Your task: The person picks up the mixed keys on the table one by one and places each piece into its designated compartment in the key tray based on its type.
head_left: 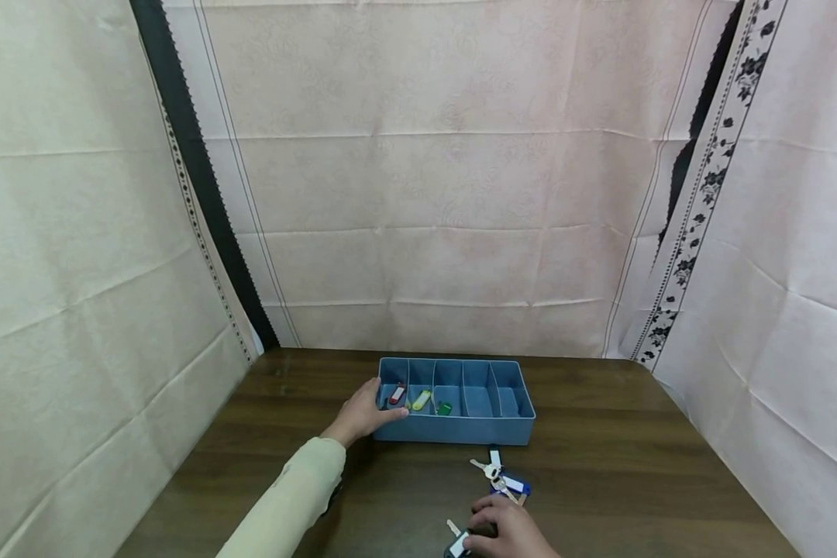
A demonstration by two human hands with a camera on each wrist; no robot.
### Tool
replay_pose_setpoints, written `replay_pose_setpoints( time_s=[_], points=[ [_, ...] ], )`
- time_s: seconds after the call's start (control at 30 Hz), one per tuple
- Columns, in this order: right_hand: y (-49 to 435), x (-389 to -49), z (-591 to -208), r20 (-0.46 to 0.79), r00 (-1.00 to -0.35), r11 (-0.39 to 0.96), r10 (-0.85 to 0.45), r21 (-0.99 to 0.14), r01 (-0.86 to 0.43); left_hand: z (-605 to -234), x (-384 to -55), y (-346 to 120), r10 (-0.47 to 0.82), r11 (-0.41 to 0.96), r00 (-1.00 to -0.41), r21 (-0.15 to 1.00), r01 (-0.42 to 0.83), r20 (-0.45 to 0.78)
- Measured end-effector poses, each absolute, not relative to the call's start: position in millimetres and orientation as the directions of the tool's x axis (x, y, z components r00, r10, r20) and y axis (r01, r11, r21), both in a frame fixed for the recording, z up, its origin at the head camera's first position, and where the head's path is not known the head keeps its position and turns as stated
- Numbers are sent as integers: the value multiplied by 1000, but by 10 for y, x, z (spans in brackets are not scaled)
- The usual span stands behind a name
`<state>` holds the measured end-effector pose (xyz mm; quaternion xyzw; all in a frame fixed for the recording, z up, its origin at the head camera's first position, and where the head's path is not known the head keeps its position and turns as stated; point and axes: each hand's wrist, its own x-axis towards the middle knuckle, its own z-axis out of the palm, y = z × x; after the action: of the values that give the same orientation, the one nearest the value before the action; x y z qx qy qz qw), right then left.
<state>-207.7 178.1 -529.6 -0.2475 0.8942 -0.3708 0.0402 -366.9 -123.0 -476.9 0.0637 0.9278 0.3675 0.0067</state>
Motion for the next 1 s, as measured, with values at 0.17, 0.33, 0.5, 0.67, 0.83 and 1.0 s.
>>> replay_pose_setpoints(
  time_s=[0.17, 0.33, 0.5, 0.67, 0.83, 1.0],
  points=[
    [1746, -2088, -5288, 123, -874, 630, -471, -647, -430, -4768, -3657, -1240, 124, 709, -992, 696, 114, 36],
    [1745, -2086, -5281, 157, -864, 657, -479, -589, -471, -4781, -3669, -1241, 123, 707, -992, 699, 109, 30],
    [1764, -2076, -5270, 167, -867, 675, -469, -565, -474, -4783, -3672, -1237, 129, 704, -991, 701, 114, 32],
    [1780, -2079, -5273, 207, -846, 654, -491, -554, -515, -4774, -3659, -1238, 130, 705, -991, 700, 116, 34],
    [1795, -2081, -5281, 259, -820, 649, -510, -510, -564, -4766, -3652, -1237, 129, 710, -991, 695, 114, 30],
    [1789, -2070, -5262, 235, -838, 665, -492, -520, -536, -4760, -3647, -1242, 124, 705, -992, 701, 105, 23]
  ],
)
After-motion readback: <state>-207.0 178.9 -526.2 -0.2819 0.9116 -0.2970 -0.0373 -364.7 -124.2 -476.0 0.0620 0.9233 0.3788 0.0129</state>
